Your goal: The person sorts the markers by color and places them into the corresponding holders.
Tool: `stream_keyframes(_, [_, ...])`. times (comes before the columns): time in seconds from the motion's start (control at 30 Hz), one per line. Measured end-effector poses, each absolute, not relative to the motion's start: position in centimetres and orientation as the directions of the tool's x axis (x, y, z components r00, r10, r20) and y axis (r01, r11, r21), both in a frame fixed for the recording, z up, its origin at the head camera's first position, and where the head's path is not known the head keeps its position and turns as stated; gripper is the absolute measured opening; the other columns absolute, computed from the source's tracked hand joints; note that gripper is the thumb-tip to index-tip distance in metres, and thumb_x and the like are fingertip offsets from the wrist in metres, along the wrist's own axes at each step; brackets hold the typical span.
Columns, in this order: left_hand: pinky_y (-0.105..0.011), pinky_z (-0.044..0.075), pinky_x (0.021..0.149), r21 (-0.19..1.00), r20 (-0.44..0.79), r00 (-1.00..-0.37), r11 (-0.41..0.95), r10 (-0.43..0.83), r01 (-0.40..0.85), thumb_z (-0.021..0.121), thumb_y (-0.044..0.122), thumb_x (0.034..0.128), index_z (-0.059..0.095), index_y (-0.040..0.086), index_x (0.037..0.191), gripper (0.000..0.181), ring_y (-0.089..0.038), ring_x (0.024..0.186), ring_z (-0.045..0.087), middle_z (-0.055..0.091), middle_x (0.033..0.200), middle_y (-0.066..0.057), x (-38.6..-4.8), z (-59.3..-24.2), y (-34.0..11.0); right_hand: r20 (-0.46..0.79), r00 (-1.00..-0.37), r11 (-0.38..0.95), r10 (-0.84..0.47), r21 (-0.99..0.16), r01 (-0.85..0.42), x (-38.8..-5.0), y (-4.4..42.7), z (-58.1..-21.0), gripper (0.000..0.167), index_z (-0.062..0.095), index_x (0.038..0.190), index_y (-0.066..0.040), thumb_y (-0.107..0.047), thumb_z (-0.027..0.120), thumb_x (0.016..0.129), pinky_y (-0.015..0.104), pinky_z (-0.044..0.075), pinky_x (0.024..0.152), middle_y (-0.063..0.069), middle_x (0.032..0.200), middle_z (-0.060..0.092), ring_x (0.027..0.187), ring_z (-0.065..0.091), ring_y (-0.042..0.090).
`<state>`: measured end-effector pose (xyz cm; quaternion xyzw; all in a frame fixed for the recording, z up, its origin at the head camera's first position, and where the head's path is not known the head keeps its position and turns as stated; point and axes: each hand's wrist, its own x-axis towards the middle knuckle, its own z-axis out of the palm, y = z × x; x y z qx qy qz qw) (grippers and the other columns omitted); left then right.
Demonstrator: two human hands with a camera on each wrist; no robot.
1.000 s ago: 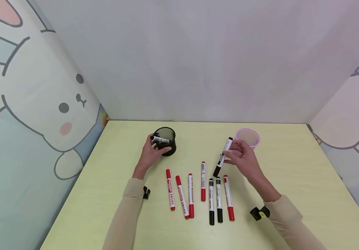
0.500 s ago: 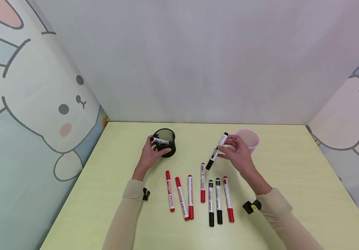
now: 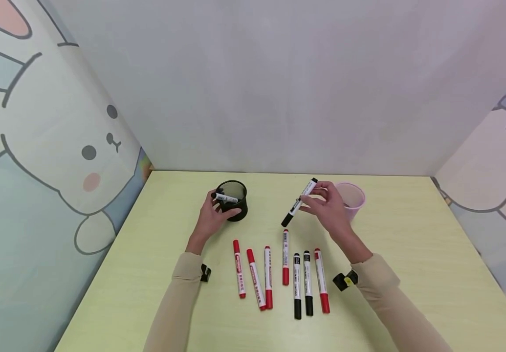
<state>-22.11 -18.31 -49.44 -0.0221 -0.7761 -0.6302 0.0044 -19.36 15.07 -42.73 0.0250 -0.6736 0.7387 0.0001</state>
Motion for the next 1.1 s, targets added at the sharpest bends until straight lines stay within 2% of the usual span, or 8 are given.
stream_keyframes(0.37, [-0.045,0.038,0.117,0.977,0.033,-0.999,0.212,0.027,0.038,0.088,0.017,0.0836,0.033,0.009,0.152,0.088,-0.034,0.143,0.042,0.043,0.151,-0.017,-22.0,-49.4,-18.1,0.078,-0.996,-0.152,-0.036,-0.986,-0.072,-20.4,13.5,-42.7,0.037,0.044,0.118,-0.007,0.005,0.069,0.094,0.041,0.062,0.082,0.011,0.111,0.059,0.088,0.073,0.013])
stream_keyframes(0.6, [-0.044,0.036,0.119,0.975,0.042,-0.999,0.219,0.026,0.047,0.087,0.015,0.0841,0.033,0.007,0.152,0.087,-0.034,0.143,0.041,0.043,0.150,-0.017,-22.1,-49.4,-18.1,0.116,-0.992,-0.213,-0.051,-0.972,-0.103,-21.0,12.5,-42.4,0.038,0.044,0.118,-0.007,0.004,0.071,0.093,0.054,0.056,0.091,0.014,0.114,0.058,0.090,0.072,0.017])
stream_keyframes(0.77, [-0.045,0.036,0.119,0.973,0.041,-0.999,0.228,0.024,0.045,0.088,0.016,0.0834,0.032,0.007,0.153,0.089,-0.035,0.143,0.040,0.043,0.151,-0.018,-22.0,-49.4,-18.3,0.153,-0.986,-0.208,-0.059,-0.968,-0.138,-21.4,11.7,-42.2,0.039,0.044,0.121,-0.008,0.002,0.071,0.094,0.050,0.057,0.090,0.012,0.114,0.058,0.092,0.071,0.017])
stream_keyframes(1.1, [-0.044,0.036,0.119,0.975,0.039,-0.999,0.220,0.026,0.044,0.088,0.019,0.0833,0.033,0.008,0.153,0.090,-0.035,0.144,0.039,0.041,0.153,-0.019,-22.1,-49.4,-18.2,0.213,-0.975,-0.296,-0.068,-0.937,-0.184,-22.2,10.5,-42.1,0.039,0.044,0.118,-0.007,0.010,0.069,0.093,0.043,0.059,0.090,0.011,0.113,0.058,0.094,0.071,0.018])
